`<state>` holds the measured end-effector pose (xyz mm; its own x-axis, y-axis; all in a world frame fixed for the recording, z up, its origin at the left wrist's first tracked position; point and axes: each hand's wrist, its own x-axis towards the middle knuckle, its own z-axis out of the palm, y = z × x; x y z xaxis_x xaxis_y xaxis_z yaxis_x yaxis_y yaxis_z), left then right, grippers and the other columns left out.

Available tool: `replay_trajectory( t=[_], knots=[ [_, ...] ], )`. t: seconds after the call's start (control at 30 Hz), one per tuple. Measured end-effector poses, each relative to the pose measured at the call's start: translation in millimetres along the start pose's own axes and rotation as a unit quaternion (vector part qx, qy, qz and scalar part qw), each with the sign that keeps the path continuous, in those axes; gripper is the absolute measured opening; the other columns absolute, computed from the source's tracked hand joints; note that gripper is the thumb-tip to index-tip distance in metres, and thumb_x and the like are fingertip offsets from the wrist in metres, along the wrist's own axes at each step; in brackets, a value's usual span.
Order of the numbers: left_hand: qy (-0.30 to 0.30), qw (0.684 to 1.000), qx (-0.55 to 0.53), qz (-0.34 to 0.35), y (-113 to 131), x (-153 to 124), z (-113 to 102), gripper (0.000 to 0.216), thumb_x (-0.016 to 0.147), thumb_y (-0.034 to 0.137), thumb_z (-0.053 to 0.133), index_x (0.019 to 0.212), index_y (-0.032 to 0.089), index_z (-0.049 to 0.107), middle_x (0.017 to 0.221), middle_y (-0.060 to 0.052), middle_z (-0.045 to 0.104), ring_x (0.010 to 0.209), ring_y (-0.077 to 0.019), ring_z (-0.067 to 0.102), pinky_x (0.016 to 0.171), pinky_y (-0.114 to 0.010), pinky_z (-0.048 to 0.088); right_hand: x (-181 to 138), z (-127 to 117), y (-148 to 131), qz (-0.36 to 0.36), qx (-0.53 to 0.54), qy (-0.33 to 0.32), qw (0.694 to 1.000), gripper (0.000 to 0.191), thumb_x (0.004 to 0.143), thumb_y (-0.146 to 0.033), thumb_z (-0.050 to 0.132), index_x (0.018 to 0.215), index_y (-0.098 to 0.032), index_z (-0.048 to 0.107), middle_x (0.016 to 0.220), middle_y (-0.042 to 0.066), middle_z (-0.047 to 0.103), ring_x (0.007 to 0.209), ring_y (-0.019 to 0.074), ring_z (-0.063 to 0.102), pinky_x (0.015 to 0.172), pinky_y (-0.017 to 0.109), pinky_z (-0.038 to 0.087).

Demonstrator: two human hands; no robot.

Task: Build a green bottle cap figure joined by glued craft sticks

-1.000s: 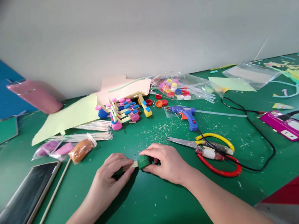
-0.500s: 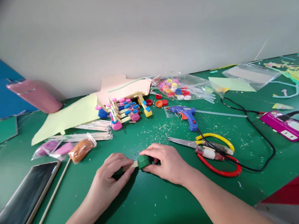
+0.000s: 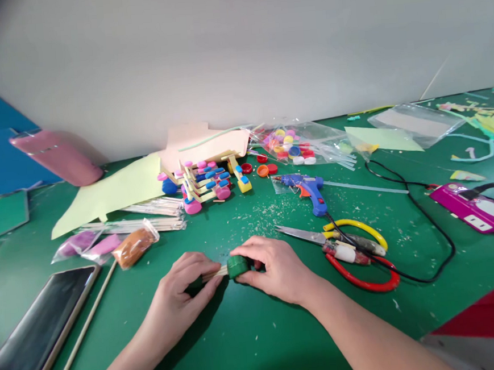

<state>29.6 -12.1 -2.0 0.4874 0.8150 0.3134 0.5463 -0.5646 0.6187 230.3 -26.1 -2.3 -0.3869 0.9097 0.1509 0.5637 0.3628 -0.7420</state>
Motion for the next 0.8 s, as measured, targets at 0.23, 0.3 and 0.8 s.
replay_trajectory(
  t=[0.23, 0.3, 0.8],
  knots=[
    [0.001, 1.000, 0.001, 0.002, 0.7, 1.0, -0.1, 0.006, 0.078, 0.018, 0.056, 0.077, 0.019, 0.062, 0.070, -0.004, 0.062, 0.071, -0.0187, 0.056, 0.066, -0.033, 0.045, -0.6, 0.6, 0.0, -0.001, 0.000, -0.001, 1.000, 0.031, 0.076, -0.023, 0.064, 0.106, -0.023, 0.060, 0.096, 0.002, 0.061, 0.064, 0.0116, 0.054, 0.064, 0.025, 0.044],
    [-0.001, 1.000, 0.000, 0.001, 0.5, 0.9, -0.2, 0.006, 0.078, 0.018, 0.056, 0.077, 0.018, 0.062, 0.070, -0.004, 0.062, 0.072, -0.0187, 0.055, 0.066, -0.033, 0.045, -0.9, 0.7, -0.1, 0.002, 0.001, -0.002, 1.000, 0.031, 0.075, -0.023, 0.065, 0.106, -0.023, 0.060, 0.096, 0.002, 0.061, 0.064, 0.0115, 0.054, 0.064, 0.024, 0.044],
    [-0.007, 1.000, -0.015, -0.003, 0.4, 0.1, -0.6, 0.006, 0.079, 0.017, 0.056, 0.078, 0.017, 0.062, 0.071, -0.004, 0.062, 0.073, -0.0190, 0.054, 0.067, -0.034, 0.043, -0.2, -0.3, -1.0, 0.006, 0.004, -0.006, 1.000, 0.031, 0.076, -0.023, 0.065, 0.106, -0.022, 0.060, 0.097, 0.001, 0.060, 0.065, 0.0109, 0.053, 0.064, 0.024, 0.043]
  ],
)
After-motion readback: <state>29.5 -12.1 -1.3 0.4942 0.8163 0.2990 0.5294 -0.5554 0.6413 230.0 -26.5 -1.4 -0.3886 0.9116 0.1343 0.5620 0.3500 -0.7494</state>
